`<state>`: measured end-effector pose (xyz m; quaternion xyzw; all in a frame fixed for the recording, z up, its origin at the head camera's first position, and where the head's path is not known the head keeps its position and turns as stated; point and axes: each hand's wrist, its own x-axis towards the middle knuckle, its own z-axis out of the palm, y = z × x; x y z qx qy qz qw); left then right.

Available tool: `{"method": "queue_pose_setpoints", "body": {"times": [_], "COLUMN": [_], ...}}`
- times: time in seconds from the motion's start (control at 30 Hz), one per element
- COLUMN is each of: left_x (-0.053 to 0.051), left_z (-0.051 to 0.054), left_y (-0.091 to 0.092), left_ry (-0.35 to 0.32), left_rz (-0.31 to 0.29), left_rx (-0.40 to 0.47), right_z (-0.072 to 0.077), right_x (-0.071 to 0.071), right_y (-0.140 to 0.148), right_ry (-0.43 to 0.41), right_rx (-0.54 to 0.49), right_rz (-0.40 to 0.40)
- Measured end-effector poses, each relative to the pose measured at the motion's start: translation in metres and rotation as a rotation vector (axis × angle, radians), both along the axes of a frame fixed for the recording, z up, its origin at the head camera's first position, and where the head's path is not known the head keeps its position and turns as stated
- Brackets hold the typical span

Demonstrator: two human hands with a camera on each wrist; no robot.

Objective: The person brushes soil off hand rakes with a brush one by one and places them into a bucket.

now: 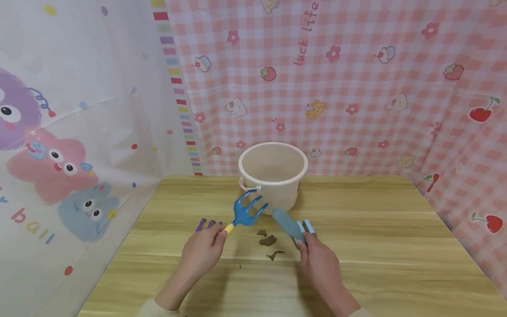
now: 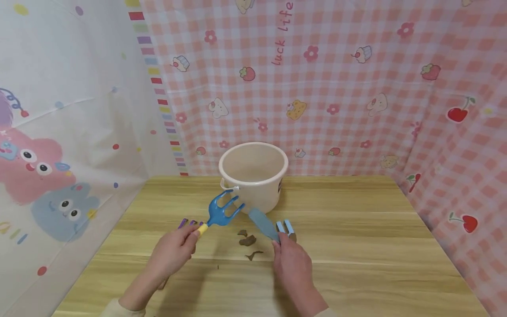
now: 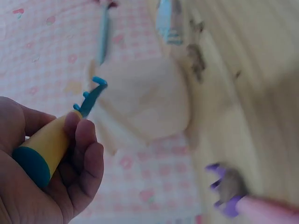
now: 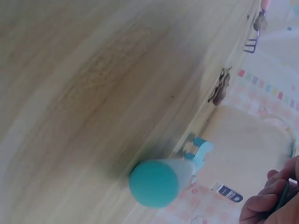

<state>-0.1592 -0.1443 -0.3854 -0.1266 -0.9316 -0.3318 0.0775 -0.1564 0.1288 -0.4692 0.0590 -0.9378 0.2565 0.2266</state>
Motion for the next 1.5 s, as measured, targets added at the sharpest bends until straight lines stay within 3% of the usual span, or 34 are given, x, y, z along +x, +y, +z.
{"method": "queue_pose_setpoints", "body": {"times": [0.17,0.23,0.33,0.47,0.6,0.73,1.03,1.17,1.37,1.5], "left_x": [-0.006,-0.013,-0.027,-0.051,-0.08,-0.107,-0.152,-0.17,-0.184,-0.193], "left_z": [0.033,0.046,0.061,0.074,0.077,0.076,0.081,0.084,0.08,0.072], "left_y": [-0.007,-0.006,-0.001,0.01,0.023,0.034,0.068,0.085,0.102,0.107], "left_ry": [-0.014,0.023,0.104,0.203,0.284,0.341,0.249,0.187,0.129,0.125], "left_rz": [0.035,0.032,0.031,0.028,0.028,0.012,-0.015,-0.002,0.019,0.04], "left_rx": [0.04,0.02,-0.051,-0.218,-0.388,-0.493,-0.517,-0.591,-0.751,-0.765], "right_z": [0.003,0.003,0.002,0.001,0.0,-0.002,-0.003,-0.002,-0.001,-0.001], "right_x": [0.001,0.001,0.002,0.005,0.008,0.011,0.012,0.011,0.008,0.006], "right_y": [0.006,0.008,0.01,0.007,0.002,-0.001,0.003,0.006,0.008,0.008], "right_ry": [-0.048,-0.071,-0.079,-0.098,-0.111,-0.098,-0.116,-0.135,-0.207,-0.207], "right_rx": [-0.035,-0.051,-0.075,-0.122,-0.144,-0.156,-0.226,-0.238,-0.275,-0.282], "right_rz": [-0.03,-0.024,-0.01,0.007,0.017,0.016,0.013,0.015,0.003,0.001]}}
